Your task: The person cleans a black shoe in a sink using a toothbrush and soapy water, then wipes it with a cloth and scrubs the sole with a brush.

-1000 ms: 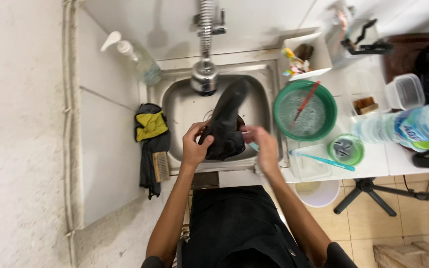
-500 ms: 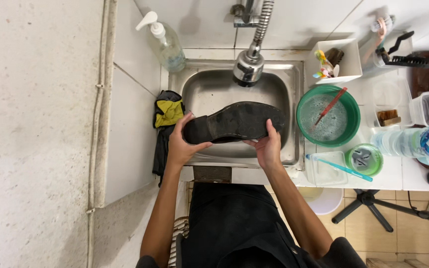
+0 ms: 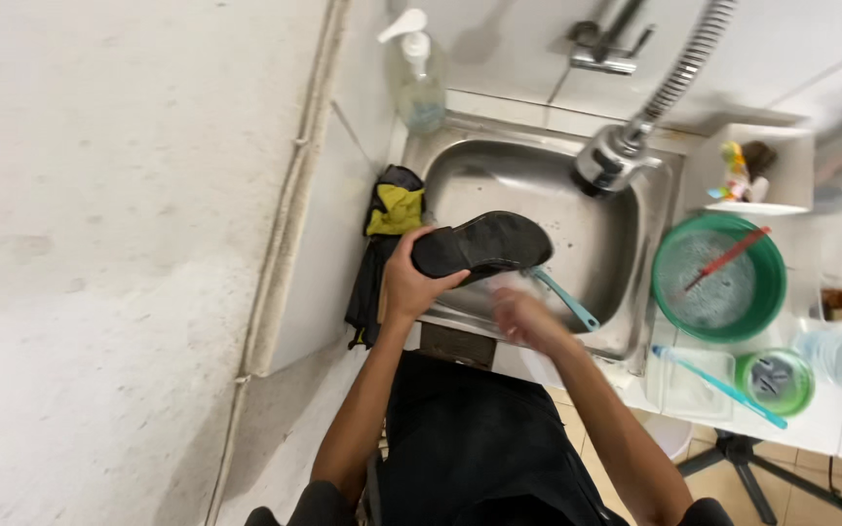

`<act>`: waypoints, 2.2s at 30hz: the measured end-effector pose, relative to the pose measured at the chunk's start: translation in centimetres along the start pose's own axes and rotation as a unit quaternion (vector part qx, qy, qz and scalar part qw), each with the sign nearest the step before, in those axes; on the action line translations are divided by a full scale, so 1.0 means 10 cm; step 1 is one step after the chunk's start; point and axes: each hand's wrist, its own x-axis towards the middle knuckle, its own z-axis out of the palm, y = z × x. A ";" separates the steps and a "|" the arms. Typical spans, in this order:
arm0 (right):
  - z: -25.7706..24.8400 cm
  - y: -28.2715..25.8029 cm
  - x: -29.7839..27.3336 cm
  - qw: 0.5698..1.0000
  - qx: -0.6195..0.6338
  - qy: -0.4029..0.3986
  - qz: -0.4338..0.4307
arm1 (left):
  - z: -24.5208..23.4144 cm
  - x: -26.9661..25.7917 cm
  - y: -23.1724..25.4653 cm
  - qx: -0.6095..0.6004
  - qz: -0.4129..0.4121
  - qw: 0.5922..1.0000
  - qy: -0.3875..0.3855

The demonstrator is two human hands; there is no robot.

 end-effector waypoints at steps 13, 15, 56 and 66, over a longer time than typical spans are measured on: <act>1.83 -0.01 -0.18 0.727 -0.517 -0.086 -0.443 | -0.11 0.18 -0.18 0.134 0.039 0.980 -0.142; 1.82 0.04 -0.15 0.719 -0.519 -0.075 -0.457 | -0.07 0.19 -0.27 0.119 0.029 0.983 -0.138; -1.76 -0.42 -1.29 0.895 -0.178 0.352 -0.209 | 1.14 -0.21 0.35 0.175 0.261 0.937 -0.155; -2.71 -0.21 -1.33 0.810 -0.312 0.482 -0.117 | 1.86 -0.24 0.64 0.207 0.308 0.905 -0.210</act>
